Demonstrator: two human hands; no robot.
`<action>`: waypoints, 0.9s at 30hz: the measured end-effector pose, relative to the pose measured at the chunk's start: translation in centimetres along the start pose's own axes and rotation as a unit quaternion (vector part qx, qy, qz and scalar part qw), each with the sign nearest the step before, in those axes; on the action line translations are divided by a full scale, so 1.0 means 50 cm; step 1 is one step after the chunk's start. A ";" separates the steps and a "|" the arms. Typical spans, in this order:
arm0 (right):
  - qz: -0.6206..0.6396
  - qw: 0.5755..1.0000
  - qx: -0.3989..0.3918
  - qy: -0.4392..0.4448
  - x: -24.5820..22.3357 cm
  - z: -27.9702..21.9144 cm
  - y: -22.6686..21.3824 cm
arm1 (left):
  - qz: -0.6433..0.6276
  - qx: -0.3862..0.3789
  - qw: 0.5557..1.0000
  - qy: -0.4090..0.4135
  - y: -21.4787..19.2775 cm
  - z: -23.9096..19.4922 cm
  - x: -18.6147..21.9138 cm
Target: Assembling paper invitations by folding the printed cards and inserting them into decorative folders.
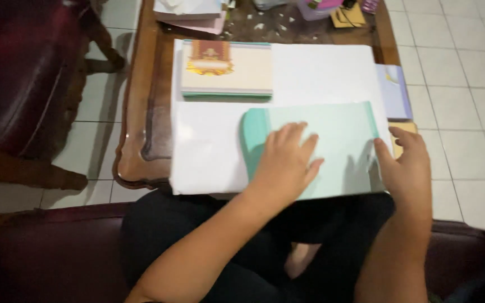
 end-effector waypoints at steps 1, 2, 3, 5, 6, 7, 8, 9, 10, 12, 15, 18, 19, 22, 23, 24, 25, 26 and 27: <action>-0.002 1.000 0.003 0.005 0.006 -0.006 -0.010 | -0.003 -0.003 1.000 0.005 0.019 -0.011 0.030; 0.002 0.998 -0.012 0.057 0.030 -0.008 -0.009 | 0.055 -0.005 0.998 0.023 0.038 -0.022 0.063; 0.007 0.994 -0.028 0.107 0.052 -0.013 -0.008 | 0.112 -0.006 0.993 0.041 0.057 -0.033 0.095; 0.007 0.985 -0.062 0.162 0.035 -0.020 -0.013 | 0.137 -0.016 0.989 0.056 0.067 -0.036 0.113; 0.007 0.971 -0.101 0.217 0.036 -0.030 -0.003 | 0.162 -0.029 0.984 0.067 0.075 -0.040 0.120; 0.010 0.972 -0.101 0.214 0.056 -0.029 -0.001 | 0.165 -0.028 0.984 0.067 0.081 -0.039 0.120; 0.005 0.975 -0.105 0.194 0.070 -0.027 0.007 | 0.171 -0.054 0.981 0.073 0.096 -0.039 0.117; 0.001 0.979 -0.110 0.174 0.083 -0.024 0.015 | 0.176 -0.080 0.978 0.078 0.112 -0.039 0.114; 0.006 0.979 -0.109 0.175 0.084 -0.023 0.014 | 0.180 -0.082 0.977 0.081 0.114 -0.037 0.116; 0.007 0.977 -0.121 0.176 0.086 -0.026 0.016 | 0.171 -0.101 0.978 0.067 0.125 -0.036 0.112; -0.001 0.980 -0.164 0.111 0.044 -0.034 0.021 | 0.169 -0.082 0.980 0.060 0.113 -0.028 0.116; 0.022 0.968 -0.204 0.145 0.036 -0.044 0.025 | 0.131 -0.105 0.984 0.057 0.120 -0.025 0.110; 0.023 0.968 -0.202 0.147 0.018 -0.048 0.011 | 0.130 -0.106 0.984 0.060 0.120 -0.025 0.110; 0.101 0.966 -0.173 0.164 -0.019 -0.057 -0.023 | 0.086 -0.098 0.990 0.057 0.110 -0.023 0.102; 0.188 0.962 -0.162 0.112 -0.041 -0.055 -0.028 | 0.026 -0.135 0.990 0.041 0.118 -0.023 0.092; 0.272 0.949 -0.150 0.059 -0.063 -0.057 -0.039 | -0.035 -0.171 0.984 0.024 0.126 -0.027 0.085; 0.272 0.948 -0.152 0.058 -0.076 -0.060 -0.042 | -0.035 -0.171 0.984 0.022 0.115 -0.017 0.076; 0.327 0.919 -0.217 -0.025 -0.130 -0.072 -0.034 | -0.089 -0.197 0.976 0.013 0.113 -0.012 0.068; 0.378 0.876 -0.280 -0.106 -0.184 -0.093 -0.033 | -0.142 -0.222 0.965 0.004 0.110 -0.007 0.062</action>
Point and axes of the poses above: each hand's wrist, its own z-axis towards the middle knuckle, its own y-axis out of the palm, x = y × z, the point moved 10 cm from there along z, towards the middle knuckle, and after that the axes turned 12 degrees about z, right-handed, at the moved point
